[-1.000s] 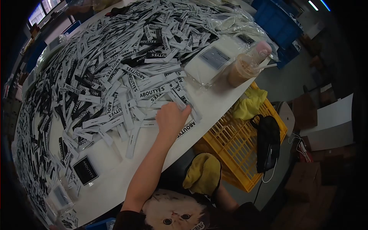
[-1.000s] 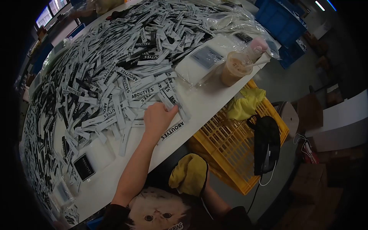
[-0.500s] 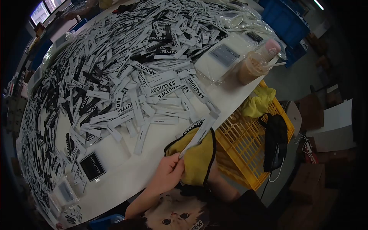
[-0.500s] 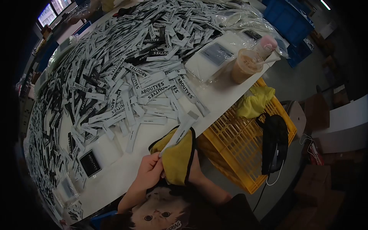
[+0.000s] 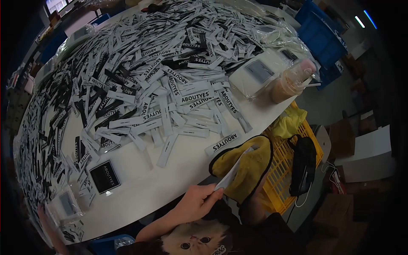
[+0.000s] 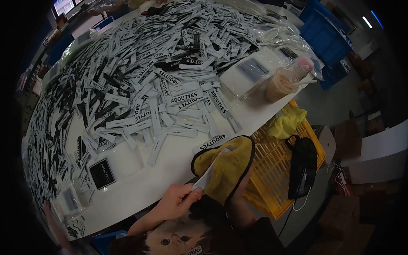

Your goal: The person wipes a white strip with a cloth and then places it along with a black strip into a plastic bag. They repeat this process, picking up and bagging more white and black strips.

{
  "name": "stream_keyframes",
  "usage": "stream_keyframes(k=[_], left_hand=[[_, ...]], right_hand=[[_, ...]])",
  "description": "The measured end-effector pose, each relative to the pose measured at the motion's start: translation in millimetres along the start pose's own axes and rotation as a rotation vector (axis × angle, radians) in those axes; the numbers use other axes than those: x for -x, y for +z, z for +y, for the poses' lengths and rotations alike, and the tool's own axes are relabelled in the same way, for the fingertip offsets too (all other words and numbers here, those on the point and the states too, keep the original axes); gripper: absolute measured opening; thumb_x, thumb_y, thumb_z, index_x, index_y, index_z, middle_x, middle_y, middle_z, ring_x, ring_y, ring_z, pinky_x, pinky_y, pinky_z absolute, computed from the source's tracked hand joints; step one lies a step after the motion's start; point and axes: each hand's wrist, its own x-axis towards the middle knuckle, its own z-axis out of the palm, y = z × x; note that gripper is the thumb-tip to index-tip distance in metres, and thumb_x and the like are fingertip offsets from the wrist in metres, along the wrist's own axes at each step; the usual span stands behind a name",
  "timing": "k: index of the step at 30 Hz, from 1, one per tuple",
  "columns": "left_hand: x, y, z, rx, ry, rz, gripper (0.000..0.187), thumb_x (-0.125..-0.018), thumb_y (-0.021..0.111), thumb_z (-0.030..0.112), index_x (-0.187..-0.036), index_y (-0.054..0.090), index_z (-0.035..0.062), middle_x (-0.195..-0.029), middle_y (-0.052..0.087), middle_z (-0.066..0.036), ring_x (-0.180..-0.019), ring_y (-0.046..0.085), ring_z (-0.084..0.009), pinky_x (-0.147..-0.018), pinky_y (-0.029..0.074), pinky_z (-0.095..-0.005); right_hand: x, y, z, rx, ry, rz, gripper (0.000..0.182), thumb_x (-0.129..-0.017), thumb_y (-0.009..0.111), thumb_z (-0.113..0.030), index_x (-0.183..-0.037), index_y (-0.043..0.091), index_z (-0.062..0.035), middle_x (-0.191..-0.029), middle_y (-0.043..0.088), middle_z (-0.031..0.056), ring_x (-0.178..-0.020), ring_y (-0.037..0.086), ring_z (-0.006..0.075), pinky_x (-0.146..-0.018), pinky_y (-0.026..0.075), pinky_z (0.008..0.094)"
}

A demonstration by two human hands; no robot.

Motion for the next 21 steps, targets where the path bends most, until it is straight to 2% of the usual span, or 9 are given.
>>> stream_keyframes(k=[6, 8, 10, 12, 14, 15, 17, 18, 21], left_hand=[[11.6, -2.6, -3.4, 0.041, 0.023, -0.078, 0.024, -0.093, 0.048, 0.017, -0.077, 0.051, -0.0006, -0.053, 0.038, -0.005, -0.048, 0.034, -0.0118, -0.046, 0.031, -0.0266], [17.3, -4.5, -13.5, 0.113, -0.012, -0.079, 0.026, -0.094, 0.046, 0.018, -0.075, 0.050, -0.0004, -0.053, 0.039, -0.002, -0.049, 0.033, -0.0095, -0.046, 0.029, -0.0251], [24.3, -10.9, -19.3, 0.186, -0.034, -0.036, 0.028, -0.094, 0.045, 0.018, -0.074, 0.050, -0.0001, -0.054, 0.039, 0.000, -0.050, 0.033, -0.0083, -0.046, 0.029, -0.0240], [29.7, -20.9, -17.9, 0.217, -0.100, 0.026, 0.030, -0.096, 0.041, 0.020, -0.073, 0.049, 0.0011, -0.055, 0.041, 0.002, -0.052, 0.034, -0.0059, -0.048, 0.029, -0.0214], [29.6, -23.6, -23.2, 0.241, -0.051, 0.041, 0.031, -0.097, 0.040, 0.020, -0.074, 0.049, 0.0013, -0.056, 0.042, 0.002, -0.052, 0.035, -0.0057, -0.048, 0.030, -0.0211], [29.8, -24.3, -25.4, 0.264, -0.002, 0.052, 0.031, -0.097, 0.039, 0.021, -0.075, 0.048, 0.0014, -0.056, 0.043, 0.001, -0.052, 0.036, -0.0056, -0.049, 0.030, -0.0208], [32.2, -25.3, -27.2, 0.309, 0.018, 0.071, 0.031, -0.097, 0.038, 0.022, -0.076, 0.048, 0.0018, -0.057, 0.045, 0.001, -0.052, 0.036, -0.0056, -0.049, 0.031, -0.0208], [32.2, -26.5, -27.4, 0.353, 0.037, 0.091, 0.032, -0.098, 0.037, 0.023, -0.076, 0.048, 0.0021, -0.057, 0.046, 0.000, -0.052, 0.037, -0.0057, -0.049, 0.031, -0.0208], [38.7, -30.0, -22.8, 0.447, -0.010, 0.168, 0.032, -0.098, 0.036, 0.023, -0.077, 0.049, 0.0021, -0.059, 0.046, 0.000, -0.053, 0.038, -0.0060, -0.050, 0.031, -0.0206]], right_hand=[[-6.6, -26.0, 0.4, -0.242, 0.096, -0.259, 0.059, -0.091, 0.022, -0.053, -0.123, 0.042, -0.0070, -0.114, 0.052, 0.0107, -0.102, 0.053, 0.0247, -0.089, 0.044, 0.0384], [-8.1, -25.5, -3.8, 0.279, -0.157, 0.000, 0.060, -0.091, 0.022, -0.054, -0.126, 0.040, -0.0084, -0.119, 0.049, 0.0109, -0.106, 0.051, 0.0253, -0.091, 0.043, 0.0383], [-38.5, -43.0, -24.1, -0.257, -0.195, -0.352, 0.062, -0.091, 0.023, -0.056, -0.130, 0.037, -0.0095, -0.122, 0.048, 0.0104, -0.110, 0.049, 0.0254, -0.093, 0.042, 0.0385], [-41.9, -8.2, -51.9, -0.073, -0.200, 0.342, 0.063, -0.090, 0.024, -0.057, -0.130, 0.035, -0.0096, -0.124, 0.047, 0.0109, -0.111, 0.049, 0.0255, -0.093, 0.042, 0.0388], [-79.2, -29.4, -60.3, -0.002, -0.256, 0.306, 0.059, -0.091, 0.023, -0.054, -0.121, 0.045, -0.0085, -0.119, 0.051, 0.0108, -0.109, 0.051, 0.0264, -0.092, 0.043, 0.0389], [-111.8, -68.2, -67.2, 0.210, -0.339, -0.107, 0.041, -0.092, 0.035, -0.038, -0.109, 0.053, -0.0048, -0.111, 0.056, 0.0132, -0.108, 0.051, 0.0269, -0.089, 0.043, 0.0410], [-131.8, -32.9, -67.9, 1.318, -0.485, 0.076, 0.026, -0.086, 0.048, -0.018, -0.102, 0.056, 0.0010, -0.104, 0.059, 0.0160, -0.107, 0.052, 0.0295, -0.088, 0.042, 0.0431], [-134.0, -17.8, -68.7, 1.805, -0.348, 0.027, 0.027, -0.085, 0.051, -0.012, -0.107, 0.054, 0.0030, -0.119, 0.050, 0.0197, -0.102, 0.053, 0.0348, -0.088, 0.040, 0.0417], [-125.5, -32.1, -29.4, 1.780, -0.735, 0.011, 0.031, -0.087, 0.050, -0.012, -0.115, 0.051, 0.0022, -0.122, 0.048, 0.0214, -0.111, 0.046, 0.0366, -0.094, 0.037, 0.0401]])
